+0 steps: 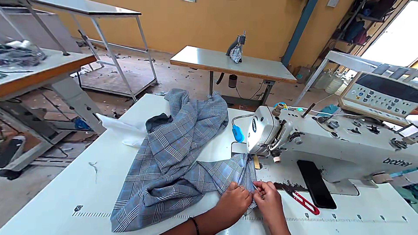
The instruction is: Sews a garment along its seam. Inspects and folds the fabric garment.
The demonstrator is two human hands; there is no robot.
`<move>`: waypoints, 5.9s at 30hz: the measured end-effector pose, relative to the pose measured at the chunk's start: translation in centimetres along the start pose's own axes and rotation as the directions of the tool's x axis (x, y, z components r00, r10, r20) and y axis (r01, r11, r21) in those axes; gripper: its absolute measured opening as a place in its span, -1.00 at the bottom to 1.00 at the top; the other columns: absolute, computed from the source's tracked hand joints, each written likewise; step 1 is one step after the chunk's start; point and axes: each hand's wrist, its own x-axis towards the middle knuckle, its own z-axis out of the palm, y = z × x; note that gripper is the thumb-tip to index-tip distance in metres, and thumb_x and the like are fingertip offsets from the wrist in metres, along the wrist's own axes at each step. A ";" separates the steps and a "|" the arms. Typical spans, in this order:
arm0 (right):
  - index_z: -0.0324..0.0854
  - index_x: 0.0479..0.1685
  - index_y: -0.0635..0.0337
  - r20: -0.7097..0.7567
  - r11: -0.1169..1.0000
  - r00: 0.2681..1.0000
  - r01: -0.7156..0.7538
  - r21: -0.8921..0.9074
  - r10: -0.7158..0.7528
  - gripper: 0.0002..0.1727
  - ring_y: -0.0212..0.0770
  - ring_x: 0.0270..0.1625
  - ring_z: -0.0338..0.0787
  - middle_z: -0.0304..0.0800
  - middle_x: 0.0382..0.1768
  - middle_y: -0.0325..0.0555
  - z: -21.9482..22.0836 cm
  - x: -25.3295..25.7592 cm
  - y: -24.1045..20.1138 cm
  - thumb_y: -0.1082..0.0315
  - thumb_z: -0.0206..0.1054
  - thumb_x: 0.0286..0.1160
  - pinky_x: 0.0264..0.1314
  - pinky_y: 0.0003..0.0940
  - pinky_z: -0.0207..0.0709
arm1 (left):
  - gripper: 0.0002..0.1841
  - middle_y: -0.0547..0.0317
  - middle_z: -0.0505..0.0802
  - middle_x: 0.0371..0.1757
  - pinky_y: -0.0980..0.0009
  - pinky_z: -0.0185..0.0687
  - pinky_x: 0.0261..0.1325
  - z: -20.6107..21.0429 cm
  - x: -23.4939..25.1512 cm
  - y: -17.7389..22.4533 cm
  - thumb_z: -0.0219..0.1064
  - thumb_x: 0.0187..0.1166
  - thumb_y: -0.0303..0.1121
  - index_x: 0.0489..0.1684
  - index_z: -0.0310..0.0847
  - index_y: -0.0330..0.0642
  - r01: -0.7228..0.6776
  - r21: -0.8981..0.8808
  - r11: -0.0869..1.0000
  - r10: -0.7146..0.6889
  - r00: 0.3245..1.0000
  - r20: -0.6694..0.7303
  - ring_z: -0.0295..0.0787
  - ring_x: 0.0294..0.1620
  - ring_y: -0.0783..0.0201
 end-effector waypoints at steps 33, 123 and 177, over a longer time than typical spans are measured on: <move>0.69 0.22 0.59 0.164 0.986 0.985 0.082 -0.146 -0.058 -0.58 0.43 0.35 0.71 0.65 0.44 0.37 1.3 0.3 -0.8 0.77 0.20 0.35 0.41 0.17 0.52 | -0.58 -0.04 0.85 -0.38 -0.15 0.51 0.14 -2.4 1.1 -0.7 0.52 0.15 -0.12 -0.18 0.86 -0.30 0.061 -0.047 0.997 -0.052 0.983 0.178 0.84 -0.30 -0.06; 0.78 0.36 0.03 0.070 0.980 0.996 0.060 -0.192 -0.047 -0.59 0.24 0.28 0.59 0.67 0.18 0.22 2.2 3.7 1.3 0.30 0.15 0.66 0.18 0.22 0.34 | -0.76 -0.06 0.90 0.19 -0.21 0.58 0.12 -0.6 1.2 -4.6 0.31 0.34 -0.32 -0.11 0.80 -0.11 -0.022 -0.001 1.000 0.022 0.999 -0.033 0.86 0.23 -0.03; 0.80 -0.57 0.13 -0.283 0.737 0.682 0.601 -0.308 -0.674 -0.85 -0.17 -0.29 0.84 0.88 -0.43 -0.15 3.8 -1.1 4.8 0.48 0.33 0.19 0.03 -0.10 0.44 | -0.63 -0.24 0.49 0.58 -0.29 -0.07 0.61 -4.5 8.3 -1.4 0.10 0.78 -0.22 0.16 0.75 -0.31 0.858 -0.103 0.503 -0.549 0.409 0.729 0.19 0.71 -0.19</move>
